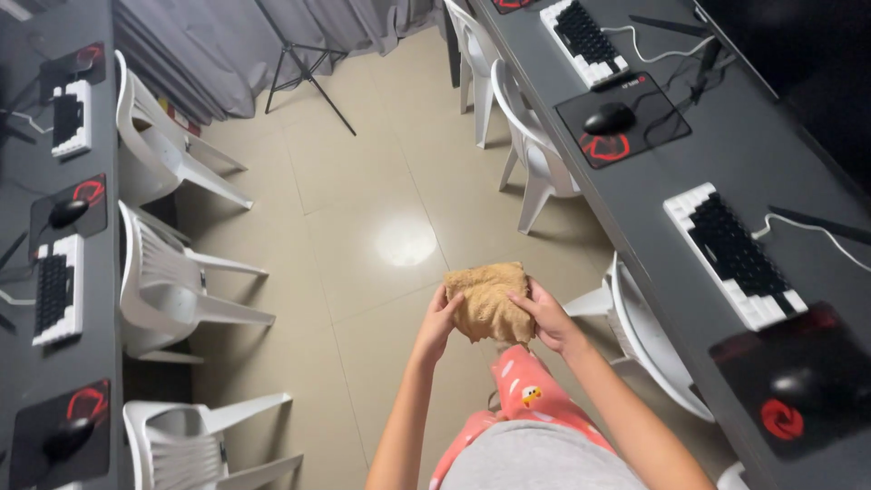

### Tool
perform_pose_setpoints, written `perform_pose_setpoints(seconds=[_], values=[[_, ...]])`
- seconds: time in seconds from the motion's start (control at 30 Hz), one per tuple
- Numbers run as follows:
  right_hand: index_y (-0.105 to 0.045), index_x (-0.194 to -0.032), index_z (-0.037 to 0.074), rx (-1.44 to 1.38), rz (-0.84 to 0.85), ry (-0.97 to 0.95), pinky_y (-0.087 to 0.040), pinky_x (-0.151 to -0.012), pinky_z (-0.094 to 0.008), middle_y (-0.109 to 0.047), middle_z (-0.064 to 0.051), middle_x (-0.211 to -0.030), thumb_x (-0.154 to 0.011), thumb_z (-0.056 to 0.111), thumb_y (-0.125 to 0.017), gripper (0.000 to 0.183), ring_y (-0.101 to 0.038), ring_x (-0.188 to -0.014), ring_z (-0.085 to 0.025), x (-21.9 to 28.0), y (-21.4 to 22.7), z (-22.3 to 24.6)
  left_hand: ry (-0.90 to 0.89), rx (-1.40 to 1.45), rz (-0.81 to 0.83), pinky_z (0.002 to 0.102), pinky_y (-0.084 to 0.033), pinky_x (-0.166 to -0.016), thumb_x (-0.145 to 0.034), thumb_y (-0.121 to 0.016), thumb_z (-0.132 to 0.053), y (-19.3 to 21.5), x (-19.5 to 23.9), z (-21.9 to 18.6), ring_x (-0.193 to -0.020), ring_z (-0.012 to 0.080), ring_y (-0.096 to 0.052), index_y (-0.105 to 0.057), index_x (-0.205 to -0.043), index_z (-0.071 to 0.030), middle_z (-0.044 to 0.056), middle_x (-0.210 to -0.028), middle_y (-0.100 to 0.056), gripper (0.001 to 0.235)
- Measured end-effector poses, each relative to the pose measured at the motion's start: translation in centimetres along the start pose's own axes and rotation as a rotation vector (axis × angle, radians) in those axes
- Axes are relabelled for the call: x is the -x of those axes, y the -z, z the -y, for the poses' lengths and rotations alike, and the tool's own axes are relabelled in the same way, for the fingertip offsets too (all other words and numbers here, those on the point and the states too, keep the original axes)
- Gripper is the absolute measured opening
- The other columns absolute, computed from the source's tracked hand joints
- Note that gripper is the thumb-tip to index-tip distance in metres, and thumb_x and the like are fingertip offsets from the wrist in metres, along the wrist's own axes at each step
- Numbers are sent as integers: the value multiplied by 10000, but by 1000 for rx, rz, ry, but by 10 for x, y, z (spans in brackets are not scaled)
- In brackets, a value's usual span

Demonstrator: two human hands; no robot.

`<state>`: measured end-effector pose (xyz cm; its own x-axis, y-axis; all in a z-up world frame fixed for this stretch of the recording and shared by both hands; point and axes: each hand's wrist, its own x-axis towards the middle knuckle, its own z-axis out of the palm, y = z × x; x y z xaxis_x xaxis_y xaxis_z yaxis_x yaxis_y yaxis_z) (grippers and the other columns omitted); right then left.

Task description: The person walks through a computer lab and wipes down the surfaces of several desks using a cloth. They lift and move keyboards and mousepads to clean underneath them, then place the items back in their original positions.

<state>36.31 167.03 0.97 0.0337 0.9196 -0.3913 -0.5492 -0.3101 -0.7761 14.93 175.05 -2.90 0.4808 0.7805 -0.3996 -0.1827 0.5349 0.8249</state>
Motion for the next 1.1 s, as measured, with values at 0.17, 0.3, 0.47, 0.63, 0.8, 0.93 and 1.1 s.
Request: perform_pose_setpoints(seconds=[0.17,0.3,0.47,0.63,0.8,0.93,1.1], values=[[-417,-1497,31,8,24,-12,-510,-1051,-360,-582,-109,-1429,-968,163,-620,582,-586,-1294,-194,-109,-4,45,-71,-21,24,334,-487,-1051,-1026,-575,-171,25,-108,-44,-1270,184,-596,-502,-1432,-33,92,-1380,-632,436],[-411,-1496,49,21,46,-67,-517,-1043,-362,-581,-100,-1428,-960,177,-620,589,-589,-1291,-190,-192,-14,78,-54,44,-22,367,-514,-990,-1011,-571,-152,48,-196,-66,-1204,218,-614,-517,-1412,-20,119,-1333,-645,425],[-424,-1490,44,-11,86,-122,-520,-1032,-356,-582,-97,-1414,-947,170,-639,598,-594,-1274,-181,-306,-26,116,-48,39,-38,335,-513,-1004,-1010,-569,-167,67,-279,-114,-1231,174,-615,-502,-1427,-52,77,-1356,-641,438],[-450,-1490,-4,-40,138,-152,-512,-1036,-348,-587,-130,-1406,-966,153,-654,584,-602,-1255,-200,-398,-33,136,26,66,-143,352,-545,-921,-1002,-570,-201,87,-344,-161,-1148,182,-644,-471,-1444,-75,79,-1304,-654,470],[-420,-1487,16,-21,64,-105,-505,-1061,-358,-575,-113,-1416,-952,124,-651,593,-593,-1290,-201,-489,-44,168,62,17,-234,259,-494,-871,-1016,-588,-222,130,-442,-160,-1067,119,-601,-470,-1473,-139,44,-1253,-639,479],[-399,-1501,36,-84,0,-52,-507,-1053,-376,-569,-122,-1417,-952,119,-641,606,-583,-1298,-224,-565,-47,193,68,-47,-137,293,-486,-845,-1026,-604,-198,160,-527,-175,-988,157,-549,-475,-1500,-135,76,-1185,-597,496],[-373,-1535,95,-172,-123,10,-515,-1042,-383,-563,-95,-1433,-947,126,-621,639,-574,-1310,-220,-655,-59,236,216,-363,-29,356,-485,-879,-977,-564,-268,121,-601,-321,-1181,183,-606,-436,-1461,-159,16,-1461,-537,512]])
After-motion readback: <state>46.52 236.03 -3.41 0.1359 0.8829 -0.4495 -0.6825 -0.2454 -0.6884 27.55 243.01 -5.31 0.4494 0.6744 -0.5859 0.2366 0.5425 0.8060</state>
